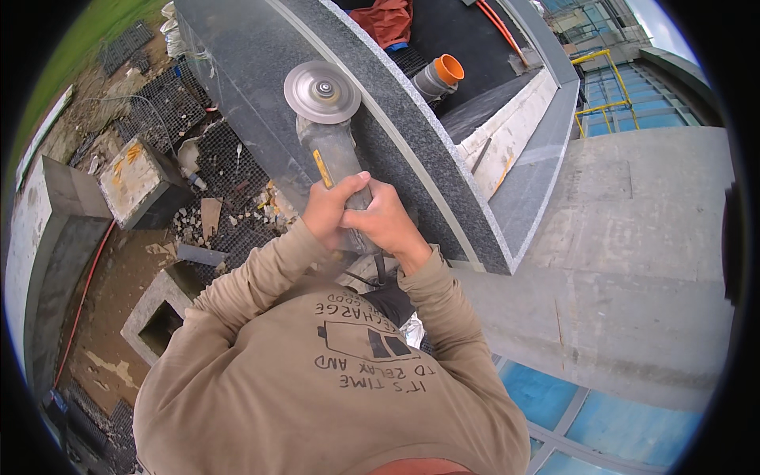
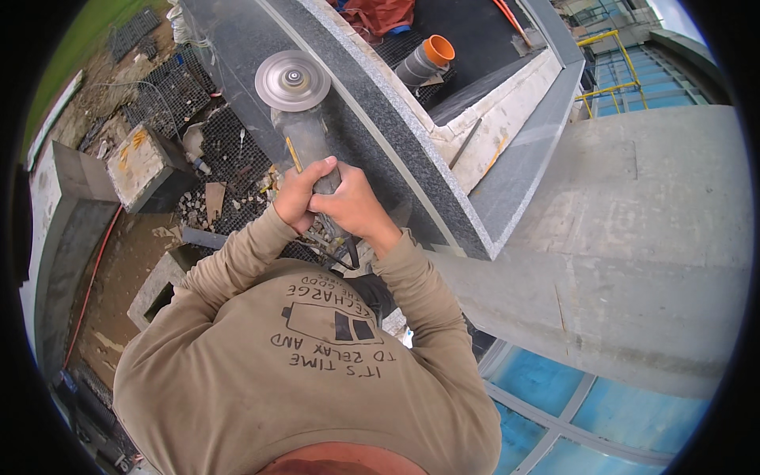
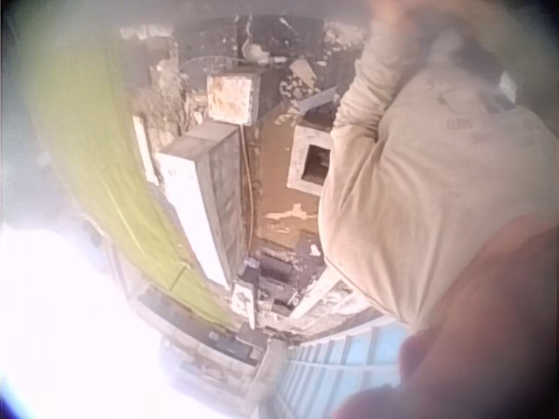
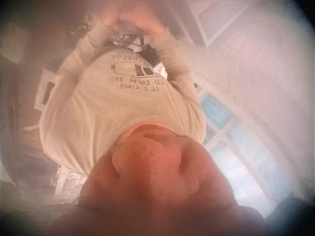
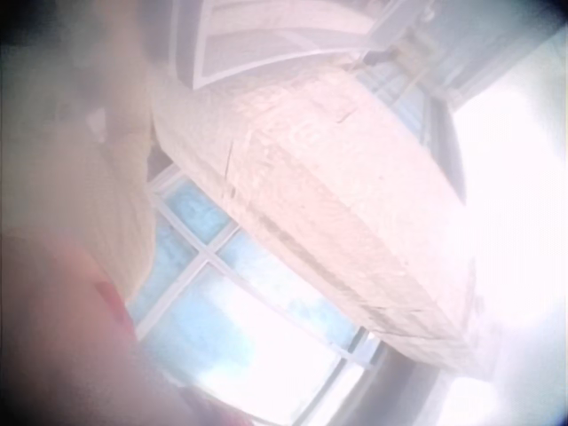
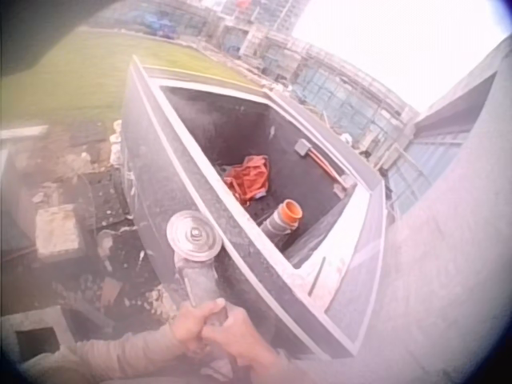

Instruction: The person uses an angle grinder to smooth the edge of a large stone slab. They hold the tool with both hands and move it along the curved edge, generating dust. The person briefly pauses to adjust the tool before continuing the grinding.

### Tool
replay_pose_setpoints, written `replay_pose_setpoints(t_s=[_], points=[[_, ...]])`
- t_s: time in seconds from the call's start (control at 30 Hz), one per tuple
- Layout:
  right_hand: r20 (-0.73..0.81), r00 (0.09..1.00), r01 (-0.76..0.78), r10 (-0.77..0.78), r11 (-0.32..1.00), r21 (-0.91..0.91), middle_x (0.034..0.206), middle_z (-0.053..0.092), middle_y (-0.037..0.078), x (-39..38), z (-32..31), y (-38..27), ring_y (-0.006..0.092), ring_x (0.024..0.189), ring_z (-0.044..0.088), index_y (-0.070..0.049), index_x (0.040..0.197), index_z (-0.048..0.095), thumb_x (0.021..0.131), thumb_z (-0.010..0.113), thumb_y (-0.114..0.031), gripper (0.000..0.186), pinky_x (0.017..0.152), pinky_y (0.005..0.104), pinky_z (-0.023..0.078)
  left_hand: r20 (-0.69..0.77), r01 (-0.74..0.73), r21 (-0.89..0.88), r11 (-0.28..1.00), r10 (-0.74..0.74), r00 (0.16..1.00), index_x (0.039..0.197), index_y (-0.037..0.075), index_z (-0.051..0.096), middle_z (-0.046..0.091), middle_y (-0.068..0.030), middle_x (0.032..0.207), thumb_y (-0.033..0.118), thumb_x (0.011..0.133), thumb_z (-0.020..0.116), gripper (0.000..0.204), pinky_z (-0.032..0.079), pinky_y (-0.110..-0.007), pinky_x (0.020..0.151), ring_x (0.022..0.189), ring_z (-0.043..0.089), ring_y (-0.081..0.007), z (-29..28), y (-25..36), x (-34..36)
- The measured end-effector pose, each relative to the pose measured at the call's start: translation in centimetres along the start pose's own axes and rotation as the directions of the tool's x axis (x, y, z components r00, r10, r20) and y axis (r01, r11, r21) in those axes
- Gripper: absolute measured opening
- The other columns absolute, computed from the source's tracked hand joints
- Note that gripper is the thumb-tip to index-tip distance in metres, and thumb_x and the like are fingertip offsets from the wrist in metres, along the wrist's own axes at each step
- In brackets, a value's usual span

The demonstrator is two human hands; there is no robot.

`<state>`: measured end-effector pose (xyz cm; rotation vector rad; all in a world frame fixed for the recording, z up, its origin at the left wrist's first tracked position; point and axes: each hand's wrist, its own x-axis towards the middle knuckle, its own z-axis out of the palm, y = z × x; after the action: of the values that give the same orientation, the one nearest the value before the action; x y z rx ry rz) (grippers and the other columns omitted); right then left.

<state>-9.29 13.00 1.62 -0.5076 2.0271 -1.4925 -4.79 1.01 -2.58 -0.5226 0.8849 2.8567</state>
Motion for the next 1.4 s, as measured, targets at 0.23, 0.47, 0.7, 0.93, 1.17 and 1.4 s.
replay_pose_setpoints(t_s=[0.23, 0.47, 0.7, 0.93, 1.17, 1.4], points=[[0.015, 1.000, 0.015, -0.016, 0.999, 0.031, 0.096, 0.069, 0.012, 1.5, 0.3, -0.4, 0.0152, 0.089, 0.062, 0.010, 0.107, 0.063, 0.071, 0.074, -0.013, 0.044, 0.079, 0.0312, 0.051, -0.011, 0.015, 0.008, 1.000, -0.015, 1.000, 0.110, 0.004, 0.061, 0.065, -0.0044, 0.096, 0.027, 0.090, 0.072, 0.032, 0.052, -0.033, 0.077, 0.085, 0.065, -0.0154, -0.6, 1.2, 0.9], [0.025, 1.000, 0.002, -0.003, 0.999, 0.051, 0.095, 0.069, 0.012, 3.2, 0.7, -0.4, 0.0151, 0.087, 0.063, 0.010, 0.106, 0.063, 0.071, 0.075, -0.012, 0.042, 0.077, 0.0302, 0.051, -0.007, 0.014, 0.027, 1.000, -0.014, 1.000, 0.109, 0.004, 0.062, 0.065, -0.0046, 0.096, 0.027, 0.090, 0.072, 0.031, 0.051, -0.033, 0.076, 0.086, 0.064, -0.0151, -1.2, 2.6, 2.0], [0.029, 1.000, -0.010, 0.008, 0.996, 0.084, 0.093, 0.068, 0.012, 4.5, 0.9, -0.7, 0.0156, 0.086, 0.064, 0.010, 0.105, 0.064, 0.071, 0.074, -0.009, 0.040, 0.074, 0.0303, 0.052, -0.017, 0.015, -0.003, 1.000, -0.015, 1.000, 0.108, 0.001, 0.063, 0.066, -0.0062, 0.097, 0.025, 0.088, 0.074, 0.033, 0.052, -0.034, 0.074, 0.085, 0.065, -0.0163, -1.6, 3.4, 2.9], [0.040, 0.999, -0.030, 0.027, 0.997, 0.076, 0.095, 0.068, 0.012, 5.0, 0.9, -1.8, 0.0160, 0.084, 0.064, 0.011, 0.106, 0.063, 0.071, 0.073, -0.007, 0.040, 0.073, 0.0301, 0.052, -0.012, 0.018, -0.006, 1.000, -0.018, 1.000, 0.110, 0.002, 0.063, 0.066, -0.0062, 0.098, 0.027, 0.088, 0.074, 0.035, 0.051, -0.034, 0.076, 0.085, 0.064, -0.0164, -1.9, 3.9, 3.8], [0.046, 0.999, -0.028, 0.025, 0.998, 0.059, 0.095, 0.068, 0.012, 5.9, 1.0, -2.4, 0.0163, 0.084, 0.064, 0.012, 0.105, 0.063, 0.071, 0.073, -0.006, 0.040, 0.072, 0.0304, 0.052, -0.016, 0.026, 0.039, 0.999, -0.026, 1.000, 0.113, 0.004, 0.062, 0.066, -0.0052, 0.100, 0.032, 0.088, 0.074, 0.039, 0.050, -0.033, 0.081, 0.089, 0.064, -0.0155, -2.0, 4.7, 4.3], [0.026, 0.998, -0.059, 0.057, 0.996, 0.066, 0.094, 0.068, 0.012, 6.9, 1.0, -2.2, 0.0160, 0.083, 0.064, 0.012, 0.104, 0.064, 0.071, 0.074, -0.006, 0.039, 0.071, 0.0303, 0.052, -0.012, 0.031, 0.040, 0.999, -0.030, 0.999, 0.115, 0.000, 0.060, 0.065, -0.0082, 0.104, 0.032, 0.086, 0.076, 0.046, 0.050, -0.036, 0.083, 0.092, 0.064, -0.0177, -2.2, 5.4, 5.1]])
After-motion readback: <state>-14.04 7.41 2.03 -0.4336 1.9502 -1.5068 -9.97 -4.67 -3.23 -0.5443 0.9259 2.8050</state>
